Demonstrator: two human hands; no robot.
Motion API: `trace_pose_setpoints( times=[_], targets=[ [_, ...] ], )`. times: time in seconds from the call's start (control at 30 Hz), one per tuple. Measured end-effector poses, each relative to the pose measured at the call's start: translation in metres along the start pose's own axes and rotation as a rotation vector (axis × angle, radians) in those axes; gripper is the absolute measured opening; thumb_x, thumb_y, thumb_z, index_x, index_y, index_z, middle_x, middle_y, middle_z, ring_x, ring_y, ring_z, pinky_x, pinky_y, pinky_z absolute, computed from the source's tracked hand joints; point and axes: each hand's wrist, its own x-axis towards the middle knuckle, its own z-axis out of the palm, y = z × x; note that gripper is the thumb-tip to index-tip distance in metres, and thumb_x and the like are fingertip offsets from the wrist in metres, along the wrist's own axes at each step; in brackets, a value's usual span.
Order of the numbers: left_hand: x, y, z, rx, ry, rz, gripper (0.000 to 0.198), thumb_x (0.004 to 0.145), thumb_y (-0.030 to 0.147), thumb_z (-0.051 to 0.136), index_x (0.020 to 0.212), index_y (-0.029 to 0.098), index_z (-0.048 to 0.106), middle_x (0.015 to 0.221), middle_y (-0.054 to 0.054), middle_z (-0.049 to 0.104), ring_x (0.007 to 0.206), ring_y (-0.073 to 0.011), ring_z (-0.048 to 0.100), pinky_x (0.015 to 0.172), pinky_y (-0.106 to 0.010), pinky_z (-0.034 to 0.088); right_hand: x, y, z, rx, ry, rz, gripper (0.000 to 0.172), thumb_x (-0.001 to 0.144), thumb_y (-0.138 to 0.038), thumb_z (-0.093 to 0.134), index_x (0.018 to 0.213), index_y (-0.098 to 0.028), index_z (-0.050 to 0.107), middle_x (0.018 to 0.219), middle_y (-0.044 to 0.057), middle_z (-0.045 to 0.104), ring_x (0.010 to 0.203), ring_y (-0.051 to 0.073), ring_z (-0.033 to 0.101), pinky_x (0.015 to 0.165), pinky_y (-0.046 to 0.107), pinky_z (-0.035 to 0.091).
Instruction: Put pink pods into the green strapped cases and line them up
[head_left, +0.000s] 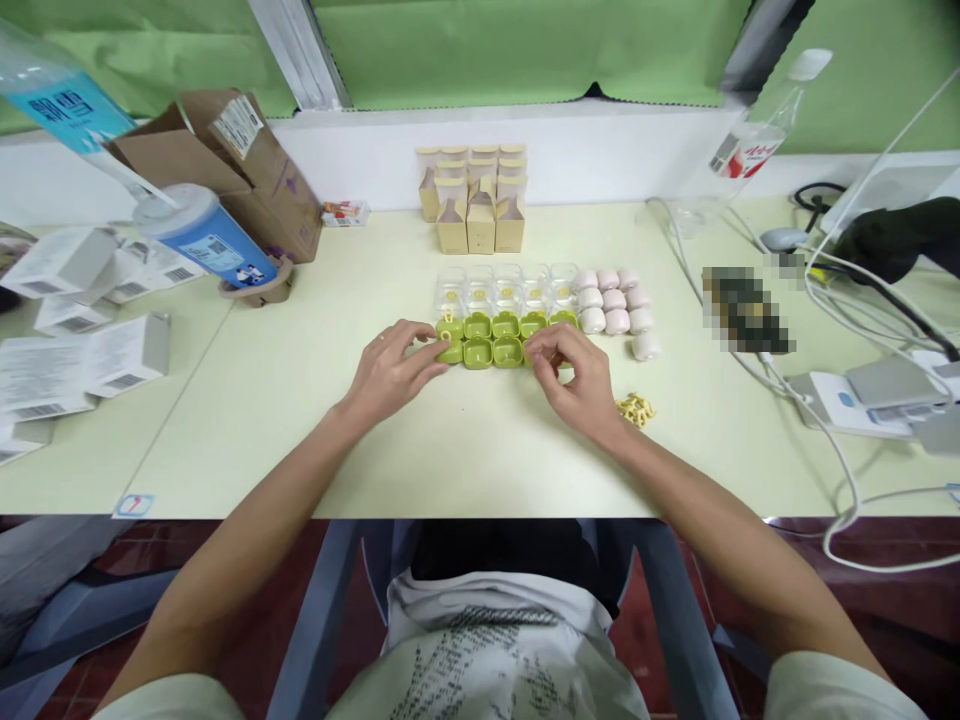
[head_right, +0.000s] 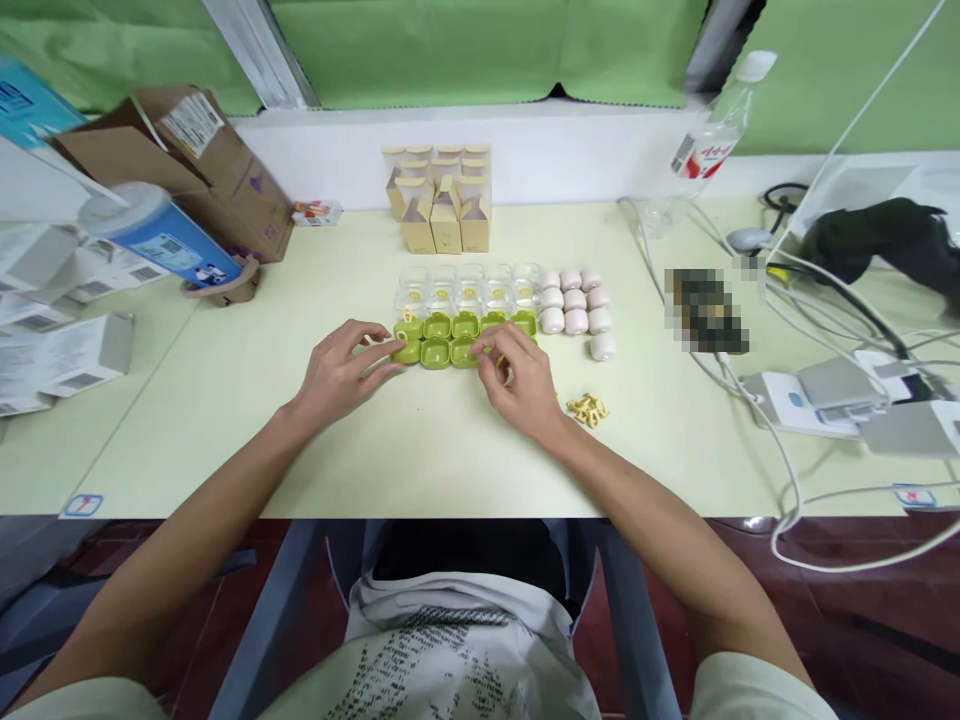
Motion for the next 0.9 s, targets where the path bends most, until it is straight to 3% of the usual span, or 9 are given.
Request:
trace_pose_setpoints(
  times=[0.13, 0.23, 0.37, 0.53, 0.6, 0.73, 0.9],
  targets=[
    [0.019, 0.008, -0.006, -0.033, 0.067, 0.02, 0.019, 0.103, 0.031, 0.071, 0.118, 0.022, 0.078, 0.108, -0.011, 0.08, 0.106, -0.028, 0.064, 0.087, -0.043, 0.052, 0.018, 0.009, -0.011, -0.271, -0.131, -0.078, 0.023, 0.102, -0.016, 0.051, 0.104, -0.023, 0.073, 0.102, 0.009, 0.077, 0.096, 0.028, 0.066, 0.084, 0.044, 0.055],
    [0.05, 0.014, -0.007, -0.047, -0.14, 0.003, 0.021, 0.106, 0.03, 0.066, 0.119, 0.021, 0.079, 0.106, -0.01, 0.081, 0.118, -0.0327, 0.061, 0.093, -0.046, 0.049, 0.042, 0.004, -0.019, -0.522, -0.357, -0.071, 0.025, 0.101, -0.017, 0.055, 0.109, -0.016, 0.079, 0.108, 0.014, 0.079, 0.104, 0.033, 0.063, 0.09, 0.045, 0.05],
    [0.089, 0.017, 0.002, 0.016, -0.44, -0.023, 0.02, 0.098, 0.027, 0.075, 0.113, 0.015, 0.082, 0.1, -0.014, 0.081, 0.119, -0.0379, 0.058, 0.097, -0.051, 0.046, 0.072, -0.005, -0.028, -0.737, -0.619, 0.081, 0.028, 0.103, -0.018, 0.058, 0.119, -0.014, 0.08, 0.111, 0.016, 0.077, 0.101, 0.032, 0.066, 0.079, 0.039, 0.044],
    [0.102, 0.019, 0.018, 0.04, -0.527, -0.034, 0.008, 0.094, 0.018, 0.076, 0.096, 0.016, 0.083, 0.083, -0.014, 0.076, 0.112, -0.0371, 0.058, 0.092, -0.048, 0.043, 0.083, -0.003, -0.028, -0.733, -0.84, 0.23, 0.03, 0.105, -0.017, 0.059, 0.128, -0.018, 0.078, 0.112, 0.015, 0.074, 0.097, 0.027, 0.071, 0.072, 0.033, 0.04],
    [0.1, 0.018, 0.02, 0.041, -0.533, -0.026, 0.008, 0.095, 0.017, 0.074, 0.095, 0.016, 0.082, 0.081, -0.014, 0.075, 0.109, -0.0364, 0.058, 0.09, -0.047, 0.042, 0.082, -0.003, -0.03, -0.73, -0.854, 0.221, 0.031, 0.107, -0.018, 0.056, 0.13, -0.018, 0.077, 0.111, 0.015, 0.073, 0.096, 0.026, 0.072, 0.072, 0.033, 0.039],
    [0.099, 0.016, 0.021, 0.019, -0.535, -0.003, 0.015, 0.097, 0.015, 0.069, 0.106, 0.016, 0.081, 0.087, -0.013, 0.077, 0.109, -0.0346, 0.059, 0.091, -0.045, 0.041, 0.077, -0.006, -0.045, -0.854, -0.759, 0.207, 0.038, 0.107, -0.015, 0.052, 0.135, -0.02, 0.077, 0.119, 0.017, 0.073, 0.101, 0.03, 0.071, 0.068, 0.034, 0.037],
    [0.099, 0.011, 0.029, -0.071, -0.508, 0.056, 0.025, 0.099, 0.009, 0.059, 0.104, 0.017, 0.082, 0.083, -0.01, 0.077, 0.099, -0.03, 0.062, 0.089, -0.043, 0.04, 0.071, 0.008, -0.052, -0.813, -0.888, 0.201, 0.056, 0.1, -0.003, 0.05, 0.149, -0.022, 0.07, 0.12, 0.015, 0.075, 0.096, 0.027, 0.069, 0.07, 0.033, 0.039]
  ],
)
